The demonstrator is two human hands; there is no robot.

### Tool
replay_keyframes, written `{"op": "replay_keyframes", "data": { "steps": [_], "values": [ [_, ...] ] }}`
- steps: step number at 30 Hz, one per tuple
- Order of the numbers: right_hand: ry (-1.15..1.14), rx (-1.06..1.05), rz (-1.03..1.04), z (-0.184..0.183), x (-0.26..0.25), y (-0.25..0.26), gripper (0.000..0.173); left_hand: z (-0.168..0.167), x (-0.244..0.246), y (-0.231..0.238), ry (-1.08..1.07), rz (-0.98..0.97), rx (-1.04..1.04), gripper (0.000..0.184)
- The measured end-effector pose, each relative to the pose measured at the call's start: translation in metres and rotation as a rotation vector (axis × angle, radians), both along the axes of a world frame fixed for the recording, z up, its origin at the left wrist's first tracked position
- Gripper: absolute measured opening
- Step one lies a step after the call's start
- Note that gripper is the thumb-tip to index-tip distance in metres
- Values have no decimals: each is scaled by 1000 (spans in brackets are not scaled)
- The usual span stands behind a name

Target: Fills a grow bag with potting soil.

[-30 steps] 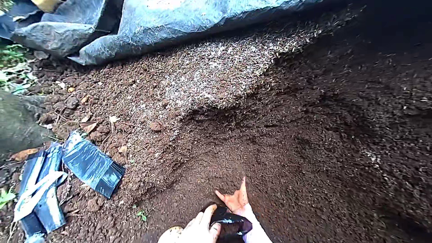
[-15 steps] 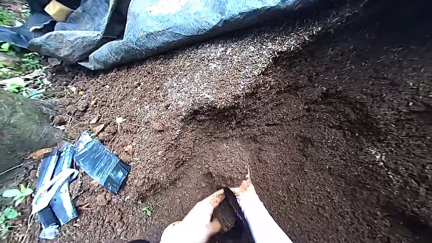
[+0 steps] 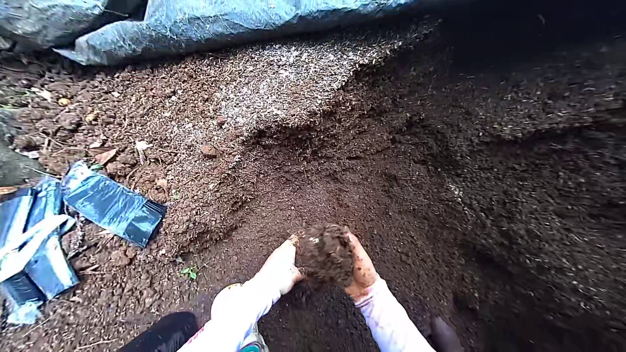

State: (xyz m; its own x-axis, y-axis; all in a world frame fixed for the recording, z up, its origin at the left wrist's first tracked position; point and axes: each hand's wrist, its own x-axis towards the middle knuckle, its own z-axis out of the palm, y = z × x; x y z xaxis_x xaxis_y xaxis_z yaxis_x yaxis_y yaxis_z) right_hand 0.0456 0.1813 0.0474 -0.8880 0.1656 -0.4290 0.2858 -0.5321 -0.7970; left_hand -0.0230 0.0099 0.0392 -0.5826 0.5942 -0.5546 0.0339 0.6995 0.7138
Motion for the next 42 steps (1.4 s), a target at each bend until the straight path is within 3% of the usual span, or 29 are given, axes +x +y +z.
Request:
{"op": "replay_keyframes", "data": {
  "steps": [5, 8, 10, 13, 15, 18, 21, 24, 26, 29, 31, 33, 36, 39, 42],
  "values": [
    [-152, 594, 197, 20, 4, -9, 46, -4, 12, -2, 51, 59, 39, 94],
    [-328, 1210, 447, 13, 0, 5, 58, -6, 12, -7, 48, 64, 35, 93],
    [-544, 1319, 721, -4, -4, 11, 67, -5, 13, -8, 18, 35, -21, 87],
    [-561, 1301, 907, -21, -4, 9, 43, -6, 15, -1, -11, 9, -89, 83],
    [-513, 1365, 908, -2, -8, 10, 43, 4, 10, 3, 0, 33, -56, 81],
    [-413, 1424, 888, 59, -8, 27, 44, 40, 2, 6, 2, 61, 120, 74],
    [-219, 1446, 700, 103, 15, 51, 41, 81, 8, 15, 1, 100, 299, 71],
    [58, 1598, 405, 116, 44, 67, 40, 105, 18, 25, 80, 97, 395, 75],
    [122, 1679, 246, 108, 55, 71, 39, 104, 23, 32, 122, 92, 425, 75],
    [-132, 1590, 253, 63, 55, 69, 36, 66, 23, 53, 88, 27, 348, 79],
    [-459, 1452, 520, 15, 46, 72, 40, 8, 20, 72, 74, -78, 199, 81],
    [-549, 1375, 648, -20, 43, 81, 43, -31, 17, 82, 66, -152, 95, 77],
    [-522, 1190, 437, -28, 66, 84, 51, -28, 14, 72, 63, -169, 189, 69],
    [-584, 772, 86, -43, 103, 61, 54, -29, -10, 41, 181, 5, 271, 52],
    [-742, 2, 196, -99, 134, 18, 78, -44, -49, 5, 376, 199, 62, 36]
  ]
}}
